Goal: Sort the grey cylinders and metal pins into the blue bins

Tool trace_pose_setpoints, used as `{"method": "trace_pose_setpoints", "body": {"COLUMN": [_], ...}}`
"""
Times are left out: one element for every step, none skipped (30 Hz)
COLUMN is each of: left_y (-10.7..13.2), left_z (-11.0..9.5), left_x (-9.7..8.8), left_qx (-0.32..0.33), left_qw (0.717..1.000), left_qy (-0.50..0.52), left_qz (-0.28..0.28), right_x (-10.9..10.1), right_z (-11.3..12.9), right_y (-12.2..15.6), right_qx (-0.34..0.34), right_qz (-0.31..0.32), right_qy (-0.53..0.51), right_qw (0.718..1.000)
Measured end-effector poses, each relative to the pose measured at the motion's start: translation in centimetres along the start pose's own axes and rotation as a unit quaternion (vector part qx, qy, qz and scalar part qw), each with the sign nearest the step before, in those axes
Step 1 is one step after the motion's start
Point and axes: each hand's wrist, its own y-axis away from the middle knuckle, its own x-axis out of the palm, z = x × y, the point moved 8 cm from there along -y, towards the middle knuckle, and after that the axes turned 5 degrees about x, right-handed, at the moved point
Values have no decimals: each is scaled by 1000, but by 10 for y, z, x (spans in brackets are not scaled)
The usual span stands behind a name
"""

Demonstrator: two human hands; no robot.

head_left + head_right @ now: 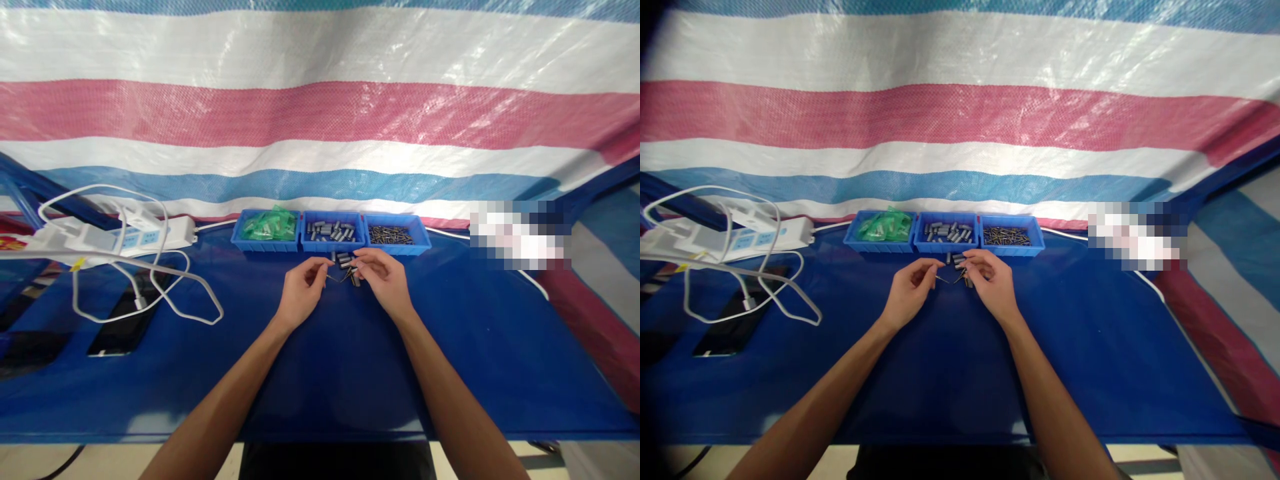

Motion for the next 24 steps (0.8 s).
{"method": "trace_pose_setpoints", "body": {"left_y": [0, 0, 0, 0, 0, -1, -1, -1, -1, -1, -1, -1, -1, -1, -1, 0, 0, 0, 0, 0, 0, 1, 1, 1], "left_z": [1, 2, 3, 5, 7, 10, 12, 14, 16, 17, 17, 17, 17, 16, 15, 15, 14, 13, 13, 12, 13, 13, 13, 14], "left_x": [0, 1, 2, 2, 3, 3, 4, 4, 4, 3, 3, 3, 3, 2, 2, 2, 2, 2, 1, 1, 1, 1, 2, 3], "left_qx": [-4, -7, -11, -17, -24, -32, -41, -49, -56, -61, -65, -67, -68, -68, -69, -69, -68, -66, -62, -58, -54, -50, -47, -45], "left_qw": [1000, 1000, 999, 999, 998, 997, 995, 992, 990, 987, 985, 984, 982, 981, 981, 980, 980, 980, 981, 981, 982, 983, 985, 986], "left_qy": [8, 18, 30, 43, 59, 77, 95, 113, 130, 145, 156, 165, 172, 178, 181, 183, 183, 183, 181, 178, 175, 171, 165, 158], "left_qz": [1, 1, 2, 2, 2, 0, -1, -4, -8, -13, -17, -20, -23, -25, -26, -28, -31, -35, -38, -40, -40, -38, -36, -33], "right_x": [2, 3, 4, 5, 5, 5, 6, 6, 7, 7, 8, 10, 11, 12, 13, 14, 14, 15, 17, 18, 20, 21, 22, 22], "right_z": [-1, -1, -2, -2, -2, -2, -1, 0, 1, 2, 2, 2, 1, 0, 0, -1, -1, -1, -1, -1, -1, -1, -1, -1], "right_y": [0, 1, 1, 1, 1, 1, 1, 2, 2, 2, 2, 2, 2, 2, 2, 2, 2, 2, 3, 3, 4, 4, 4, 4], "right_qx": [2, 5, 8, 11, 12, 12, 10, 6, 4, 4, 6, 10, 17, 24, 32, 39, 47, 54, 61, 66, 71, 75, 76, 76], "right_qz": [7, 13, 18, 21, 23, 25, 27, 31, 36, 42, 49, 56, 63, 67, 70, 71, 73, 75, 80, 86, 92, 97, 100, 99], "right_qy": [3, 7, 11, 15, 20, 25, 29, 31, 30, 26, 19, 9, -1, -13, -23, -32, -40, -46, -52, -57, -62, -66, -69, -70], "right_qw": [1000, 1000, 1000, 1000, 999, 999, 999, 999, 999, 999, 999, 998, 998, 997, 997, 996, 995, 995, 994, 992, 991, 990, 990, 990]}}
